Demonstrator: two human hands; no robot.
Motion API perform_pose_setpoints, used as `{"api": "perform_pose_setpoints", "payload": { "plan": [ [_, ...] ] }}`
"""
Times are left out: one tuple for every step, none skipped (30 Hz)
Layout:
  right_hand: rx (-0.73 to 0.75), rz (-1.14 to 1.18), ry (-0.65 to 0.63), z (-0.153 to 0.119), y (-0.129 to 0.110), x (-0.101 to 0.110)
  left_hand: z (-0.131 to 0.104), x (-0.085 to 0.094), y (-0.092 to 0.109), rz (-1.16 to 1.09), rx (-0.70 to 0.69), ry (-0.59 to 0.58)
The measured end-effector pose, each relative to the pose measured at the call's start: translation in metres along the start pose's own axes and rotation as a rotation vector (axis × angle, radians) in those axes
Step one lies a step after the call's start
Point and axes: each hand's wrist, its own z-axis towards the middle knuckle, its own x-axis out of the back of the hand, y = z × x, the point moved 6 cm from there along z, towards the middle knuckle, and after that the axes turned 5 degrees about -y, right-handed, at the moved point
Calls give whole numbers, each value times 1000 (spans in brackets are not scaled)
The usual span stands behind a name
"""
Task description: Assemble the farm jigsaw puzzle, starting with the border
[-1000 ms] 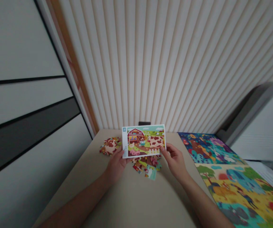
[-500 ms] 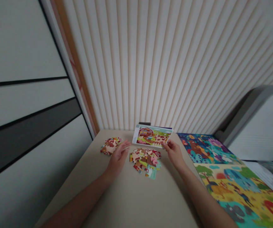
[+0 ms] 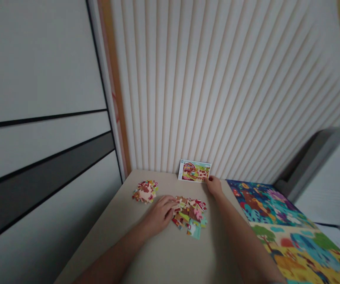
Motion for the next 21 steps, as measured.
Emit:
{"api": "perform_pose_setpoints", "payload": {
  "plan": [
    [-17, -28, 3, 2, 0, -1, 0, 0, 0, 21, 3, -12],
    [-32, -50, 6, 2, 0, -1, -1, 0, -1, 33, 5, -20],
    [-43, -69, 11, 2, 0, -1, -1, 0, -1, 40, 9, -23],
    [-51, -84, 20, 1, -2, 0, -1, 0, -2, 43, 12, -29],
    [-54, -96, 32, -3, -3, 1, -1, -1, -2, 45, 14, -35],
    [-51, -104, 45, -8, -5, 3, -1, -2, -3, 45, 13, -41],
    [-40, -109, 54, -15, -8, 6, -2, -2, -3, 46, 12, -44],
    [-21, -111, 54, -25, -10, 8, -2, -3, -3, 48, 7, -50],
    [8, -112, 43, -37, -13, 11, -2, -5, -3, 51, -1, -56],
    [44, -111, 18, -51, -16, 14, -2, -6, -4, 53, -10, -63],
    [88, -110, -20, -67, -20, 15, -2, -8, -4, 56, -15, -70],
    [134, -110, -67, -85, -23, 17, -2, -9, -5, 58, -19, -77],
    [176, -110, -118, -103, -26, 18, -3, -11, -6, 61, -22, -83],
    [211, -110, -165, -120, -28, 19, -3, -13, -7, 63, -24, -87],
    [250, -111, -214, -136, -31, 20, -4, -15, -9, 66, -26, -92],
    [294, -125, -243, -150, -34, 21, -4, -16, -10, 70, -30, -98],
    [314, -147, -250, -161, -36, 22, -4, -17, -11, 75, -35, -104],
    [330, -172, -260, -169, -38, 22, -4, -18, -12, 79, -38, -110],
    [342, -197, -264, -175, -40, 22, -4, -19, -12, 83, -39, -115],
    [353, -218, -269, -178, -41, 21, -4, -19, -13, 86, -37, -119],
    [367, -235, -277, -180, -43, 19, -4, -19, -13, 87, -36, -122]
  ]
}}
